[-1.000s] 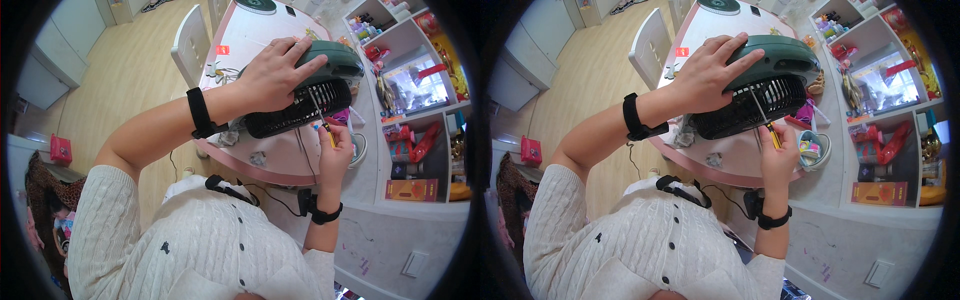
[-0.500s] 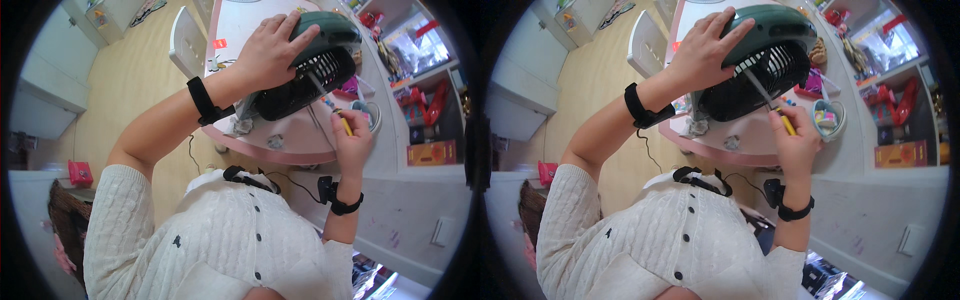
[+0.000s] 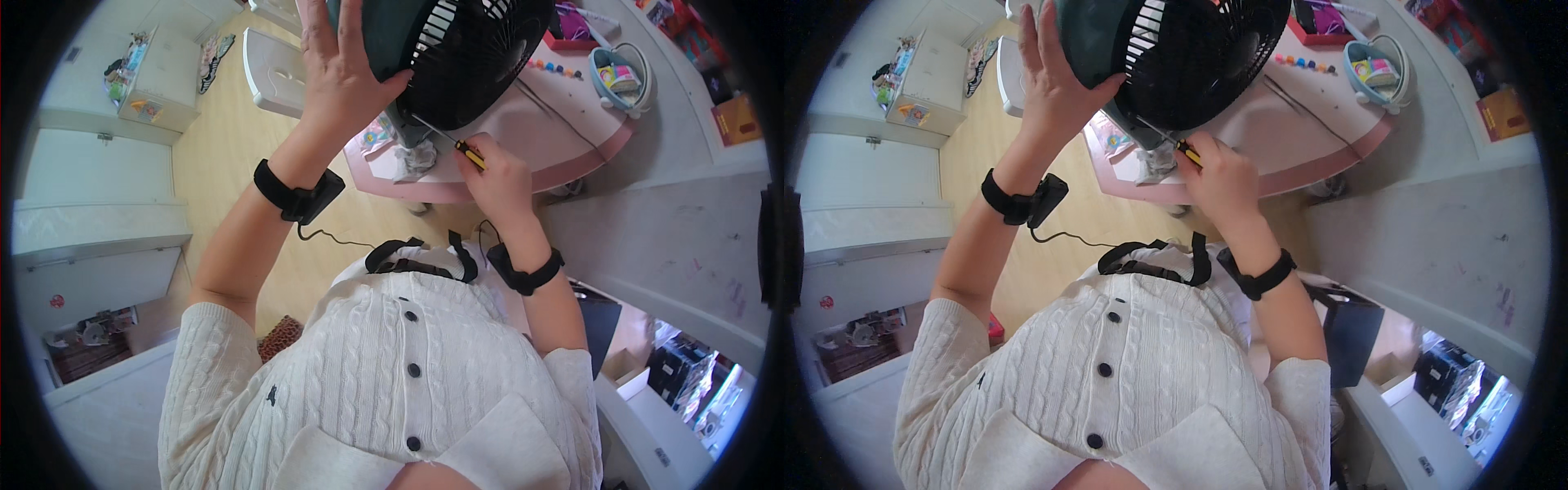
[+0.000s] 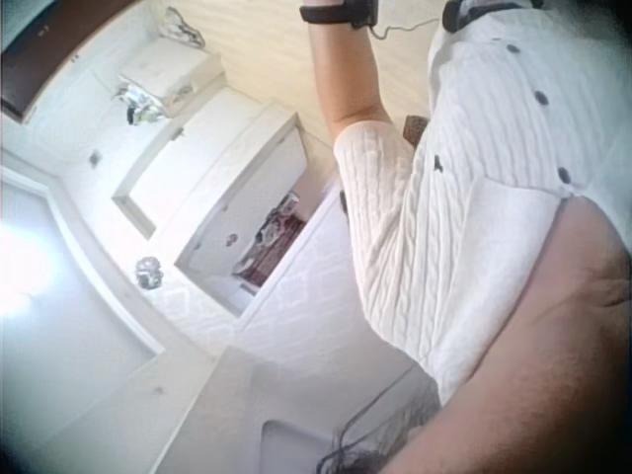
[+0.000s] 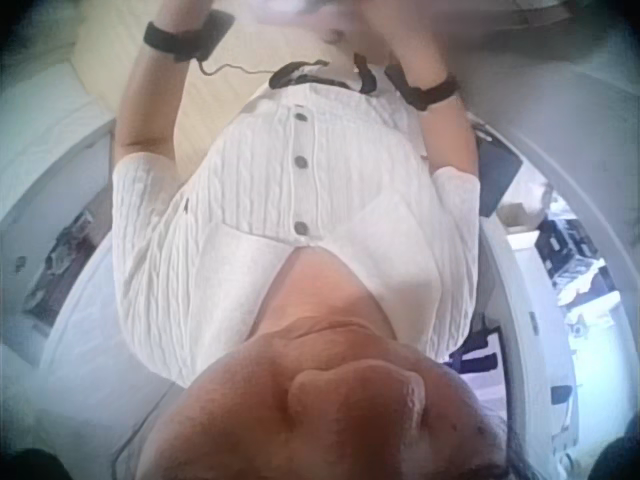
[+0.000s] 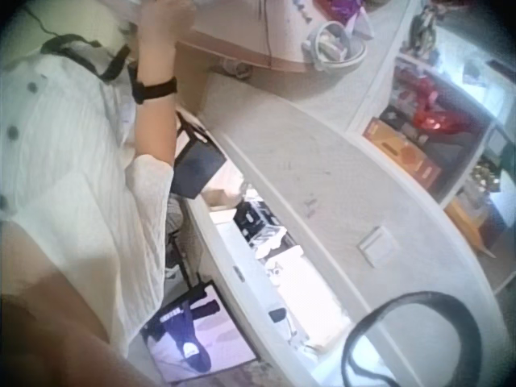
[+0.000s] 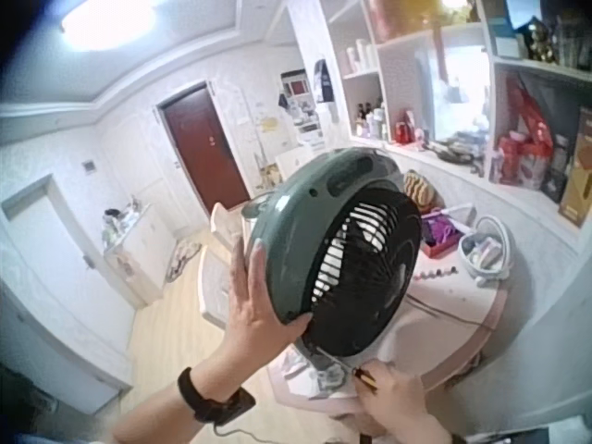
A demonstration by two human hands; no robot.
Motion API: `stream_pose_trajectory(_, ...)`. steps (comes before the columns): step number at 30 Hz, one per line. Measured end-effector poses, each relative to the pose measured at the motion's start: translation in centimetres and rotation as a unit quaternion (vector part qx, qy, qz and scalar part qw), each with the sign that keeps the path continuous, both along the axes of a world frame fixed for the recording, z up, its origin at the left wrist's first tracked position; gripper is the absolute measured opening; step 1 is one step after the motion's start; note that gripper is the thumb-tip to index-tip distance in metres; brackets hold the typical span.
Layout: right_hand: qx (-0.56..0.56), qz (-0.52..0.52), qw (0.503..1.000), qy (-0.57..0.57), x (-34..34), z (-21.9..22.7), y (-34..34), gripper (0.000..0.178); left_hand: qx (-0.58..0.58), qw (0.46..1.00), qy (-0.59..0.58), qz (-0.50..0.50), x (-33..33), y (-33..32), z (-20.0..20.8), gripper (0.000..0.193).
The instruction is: The person holds a green portable fan and uses a yellow-handled screwdriver to tighten screws on the fan's front grille. The person rotates the fan to access different screw locations and continues tightening them.
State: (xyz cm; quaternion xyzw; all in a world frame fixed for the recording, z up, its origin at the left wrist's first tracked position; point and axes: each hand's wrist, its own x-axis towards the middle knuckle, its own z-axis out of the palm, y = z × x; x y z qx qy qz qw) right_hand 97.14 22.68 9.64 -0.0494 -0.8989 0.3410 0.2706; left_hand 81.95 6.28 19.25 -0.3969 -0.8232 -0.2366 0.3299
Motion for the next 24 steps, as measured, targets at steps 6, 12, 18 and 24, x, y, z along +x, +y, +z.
stream_pose_trajectory(6,-0.019,-0.007,1.0,-0.001,0.0,-0.4,-0.3,0.017,0.003,1.0,0.022,0.003,0.1,0.4,-0.5,0.118)
stream_pose_trajectory(12,-0.001,0.001,0.999,0.043,-0.6,-0.6,-0.3,0.018,0.02,0.999,0.025,-0.002,-0.2,0.7,-0.9,0.112)
stream_pose_trajectory(18,-0.002,0.009,0.999,0.043,-0.4,-0.2,-0.1,0.017,0.037,0.999,0.024,-0.017,-0.5,0.7,-1.3,0.11)
stream_pose_trajectory(24,-0.004,0.013,0.999,0.035,-0.5,-0.4,0.1,0.017,0.039,0.999,0.01,-0.022,-0.5,0.8,-1.3,0.11)
